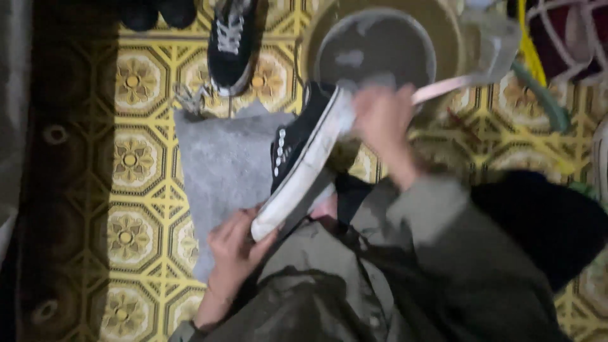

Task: The person scrubs a black canvas sneaker using a pink brush and a yellow brush, dipping them into a bucket of soapy water. They clean the white sole, the black upper, and the brown patterned outsole, occasionally wiping the shoe with a grey cloth.

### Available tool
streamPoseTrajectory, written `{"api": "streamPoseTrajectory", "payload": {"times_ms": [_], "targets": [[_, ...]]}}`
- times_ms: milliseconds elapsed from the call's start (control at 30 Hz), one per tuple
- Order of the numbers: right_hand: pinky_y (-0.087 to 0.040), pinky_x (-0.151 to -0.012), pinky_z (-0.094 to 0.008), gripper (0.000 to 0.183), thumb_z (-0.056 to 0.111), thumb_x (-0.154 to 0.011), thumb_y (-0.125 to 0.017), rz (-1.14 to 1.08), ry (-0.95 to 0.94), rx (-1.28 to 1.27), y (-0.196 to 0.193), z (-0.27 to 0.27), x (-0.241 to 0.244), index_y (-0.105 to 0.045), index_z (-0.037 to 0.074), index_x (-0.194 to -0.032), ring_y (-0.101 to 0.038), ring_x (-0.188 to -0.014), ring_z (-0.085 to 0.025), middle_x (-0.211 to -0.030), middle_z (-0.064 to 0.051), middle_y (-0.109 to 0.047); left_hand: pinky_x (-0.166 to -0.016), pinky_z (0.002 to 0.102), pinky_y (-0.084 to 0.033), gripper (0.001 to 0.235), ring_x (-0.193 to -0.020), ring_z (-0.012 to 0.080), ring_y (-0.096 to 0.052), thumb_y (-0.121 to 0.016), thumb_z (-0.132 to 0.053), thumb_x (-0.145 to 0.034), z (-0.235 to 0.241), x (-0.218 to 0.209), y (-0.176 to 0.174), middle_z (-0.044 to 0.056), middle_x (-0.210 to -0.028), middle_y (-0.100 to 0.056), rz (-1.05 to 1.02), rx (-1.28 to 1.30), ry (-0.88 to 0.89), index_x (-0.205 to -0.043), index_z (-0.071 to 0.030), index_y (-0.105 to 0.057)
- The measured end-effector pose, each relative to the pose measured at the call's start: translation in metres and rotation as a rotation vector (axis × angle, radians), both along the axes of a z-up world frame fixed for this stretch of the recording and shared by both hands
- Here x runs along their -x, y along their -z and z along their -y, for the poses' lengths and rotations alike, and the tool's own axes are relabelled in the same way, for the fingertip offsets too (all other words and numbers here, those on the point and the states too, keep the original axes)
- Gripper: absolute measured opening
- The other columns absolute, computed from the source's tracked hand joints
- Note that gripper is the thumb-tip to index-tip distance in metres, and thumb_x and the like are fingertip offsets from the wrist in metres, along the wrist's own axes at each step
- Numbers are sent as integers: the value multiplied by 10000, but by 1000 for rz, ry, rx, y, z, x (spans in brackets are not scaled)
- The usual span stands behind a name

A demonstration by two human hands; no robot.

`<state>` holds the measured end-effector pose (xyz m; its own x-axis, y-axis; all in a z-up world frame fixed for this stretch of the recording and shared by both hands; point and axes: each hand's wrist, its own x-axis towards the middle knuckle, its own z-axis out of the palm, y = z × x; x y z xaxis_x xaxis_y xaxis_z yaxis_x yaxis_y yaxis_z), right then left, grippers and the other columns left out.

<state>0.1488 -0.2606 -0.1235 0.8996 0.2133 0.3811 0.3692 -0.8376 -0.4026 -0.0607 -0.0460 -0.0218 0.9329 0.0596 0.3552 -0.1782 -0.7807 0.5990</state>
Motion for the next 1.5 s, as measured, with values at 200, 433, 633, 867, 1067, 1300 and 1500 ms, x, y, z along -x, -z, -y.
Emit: {"api": "streamPoseTrajectory", "payload": {"times_ms": [200,433,633,867,1067,1300,1500], "targets": [[-334,-663,-331,38,169,-661,-640,-40,-28,16,12,-14,-10,-667,191,-646,-425,-483,-200,-560,0,-588,-440,224,-389,357,-457,116,-463,-771,-137,-635,-13,1,13,64,-684,-627,-6,-6,-55,-929,26,-651],[-338,-645,-344,183,170,-737,-532,39,-245,-62,-48,-40,36,-559,155,-556,-358,-470,-188,-492,-27,-493,-422,214,-373,390,-461,111,-465,-770,-134,-613,-18,-1,17,69,-679,-631,-3,-16,-26,-937,41,-643],[-351,-666,-311,252,192,-828,-531,-2,88,99,-4,-12,-11,-606,155,-590,-333,-385,-194,-424,-7,-468,-437,226,-382,364,-460,115,-450,-796,-137,-618,-21,1,20,50,-649,-595,-18,20,-72,-909,31,-654],[-352,-654,-302,165,139,-776,-543,-30,-106,71,3,-17,-16,-605,156,-624,-411,-455,-145,-538,18,-539,-426,205,-400,400,-473,104,-487,-789,-141,-618,-23,1,25,72,-704,-647,-23,15,-33,-949,31,-645],[-381,-654,-317,137,158,-721,-585,-18,-103,9,-60,-38,0,-651,172,-602,-455,-458,-234,-511,-14,-580,-476,235,-434,409,-543,135,-535,-768,-133,-624,-24,6,33,78,-786,-653,-36,-48,-39,-976,24,-631],[-363,-660,-339,294,217,-923,-511,-250,0,303,-8,3,-62,-693,163,-699,-410,-379,-171,-470,0,-548,-448,234,-370,394,-470,113,-437,-768,-146,-628,-20,5,15,47,-707,-616,-42,-65,-18,-968,17,-652],[-401,-495,-296,278,305,-970,-521,-566,-84,40,-75,35,-52,-676,102,-861,-478,-430,-139,-549,-6,-566,-656,286,-493,453,-815,191,-620,-714,-123,-653,-18,-1,-16,92,-1052,-623,-102,-346,113,-1089,-43,-625]]}}
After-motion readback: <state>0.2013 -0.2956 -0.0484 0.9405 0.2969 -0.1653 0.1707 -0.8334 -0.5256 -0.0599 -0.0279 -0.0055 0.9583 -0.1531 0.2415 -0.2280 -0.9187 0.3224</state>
